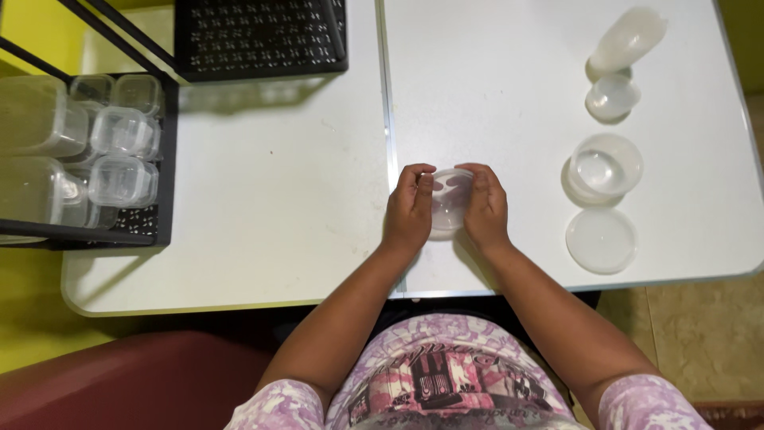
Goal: The person repeatedly picks up small clear plastic containers and lids from a white table, aligns and presses the lids onto the containers, then places the closed containers onto a black multi-tiered rack. The process is repeated for several containers in sequence.
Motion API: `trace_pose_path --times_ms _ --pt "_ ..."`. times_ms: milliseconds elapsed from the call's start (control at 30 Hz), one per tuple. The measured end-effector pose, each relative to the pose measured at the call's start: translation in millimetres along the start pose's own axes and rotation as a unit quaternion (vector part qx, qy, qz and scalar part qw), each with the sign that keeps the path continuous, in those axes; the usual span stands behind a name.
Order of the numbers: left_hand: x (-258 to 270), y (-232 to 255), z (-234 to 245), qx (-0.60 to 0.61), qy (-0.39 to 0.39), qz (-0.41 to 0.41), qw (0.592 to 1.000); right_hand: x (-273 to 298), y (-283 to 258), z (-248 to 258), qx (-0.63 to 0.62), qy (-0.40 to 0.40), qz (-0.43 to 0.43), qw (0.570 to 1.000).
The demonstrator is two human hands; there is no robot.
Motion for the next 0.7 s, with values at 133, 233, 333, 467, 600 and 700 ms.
trace_pose_path --times_ms 133,233,333,467,600,700 --pt "17 3 10 -0.004 0.052 -0.032 0.998 0 -4 -8 -0.128 0.024 -0.11 0.985" --pt "29 -3 14 0.007 0.087 -0.074 0.993 0 -6 -19 -0.196 0.023 -0.148 0.969" --pt "29 -20 23 0.024 0.123 -0.031 0.992 0 -6 -37 -0.204 -0.015 -0.141 0.969" --pt "20 -34 52 0.09 0.167 -0.005 0.982 13 -2 -57 -0.094 -0.072 -0.152 0.981" --pt "20 -38 85 0.067 0.153 0.014 0.986 11 -3 -69 -0.134 -0.148 -0.163 0.966" --pt "22 -38 103 0.054 0.168 0.04 0.983 6 -3 -80 -0.103 -0.181 -0.192 0.959"
Point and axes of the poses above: each hand's wrist, its own x-axis away from the middle knuckle, its own z-axis out of the back of the hand, y = z × x, the point moved 5 cm from there along -x, towards the middle knuckle, and after that the axes turned 5 degrees about -x, right-handed, at the moved point
